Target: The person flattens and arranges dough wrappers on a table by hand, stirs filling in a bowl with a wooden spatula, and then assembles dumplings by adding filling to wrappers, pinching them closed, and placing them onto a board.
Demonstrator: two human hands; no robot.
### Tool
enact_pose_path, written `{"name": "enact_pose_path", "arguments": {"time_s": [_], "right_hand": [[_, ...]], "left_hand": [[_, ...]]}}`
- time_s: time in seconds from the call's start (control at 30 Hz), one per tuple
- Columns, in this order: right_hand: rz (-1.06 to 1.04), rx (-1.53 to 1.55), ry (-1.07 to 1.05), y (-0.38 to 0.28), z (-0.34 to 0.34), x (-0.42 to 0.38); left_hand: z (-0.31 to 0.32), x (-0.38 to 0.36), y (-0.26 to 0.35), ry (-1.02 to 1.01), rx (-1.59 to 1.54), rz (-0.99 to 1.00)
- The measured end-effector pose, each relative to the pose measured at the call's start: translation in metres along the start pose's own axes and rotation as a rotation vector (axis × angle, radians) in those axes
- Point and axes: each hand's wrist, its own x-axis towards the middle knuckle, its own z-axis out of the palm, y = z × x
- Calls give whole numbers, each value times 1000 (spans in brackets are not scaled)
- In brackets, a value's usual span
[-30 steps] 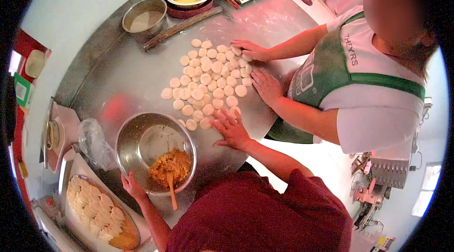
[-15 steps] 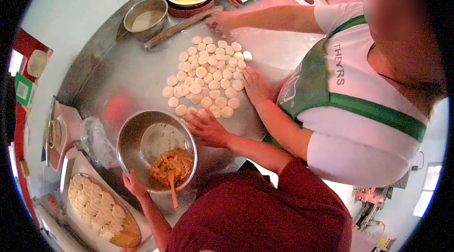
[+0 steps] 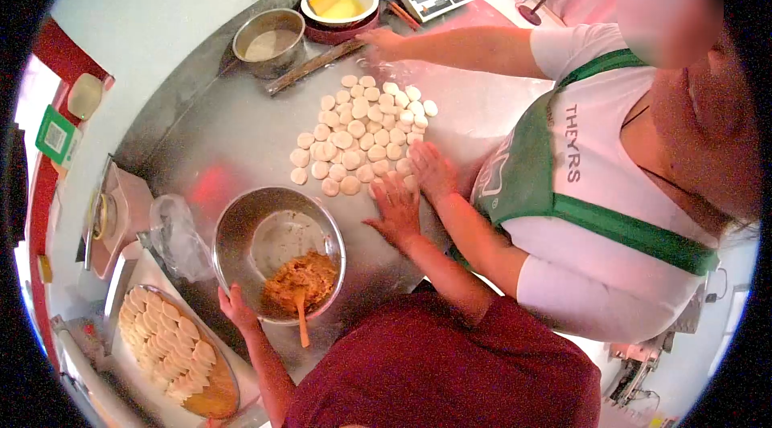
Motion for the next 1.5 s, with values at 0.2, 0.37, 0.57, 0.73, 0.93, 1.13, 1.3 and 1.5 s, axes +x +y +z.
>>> {"name": "enact_pose_path", "arguments": {"time_s": [0.2, 0.37, 0.57, 0.73, 0.93, 1.13, 1.3, 1.5], "right_hand": [[-19, -76, -6, 26, 26, 40], [2, 8, 50, -6, 12, 3], [-1, 1253, -152, -72, -16, 7], [-19, 1641, -261, -111, -6, 13], [68, 1523, -346, -104, 8, -1], [-10, 1576, -445, -98, 32, 9], [-117, 1064, -118, -106, 11, -2], [-839, 407, -134, -87, -54, -67]], "left_hand": [[4, -2, 13, -72, -74, -51], [6, 5, -5, -19, -27, -20], [15, -4, 21, -43, -50, 180], [5, -20, 21, -26, -15, 244], [-11, -52, 4, 34, 48, 195], [-18, -44, -28, 153, 249, 260], [-22, -50, -21, 248, 263, 358], [-59, -64, 5, 366, 173, 344]]}}
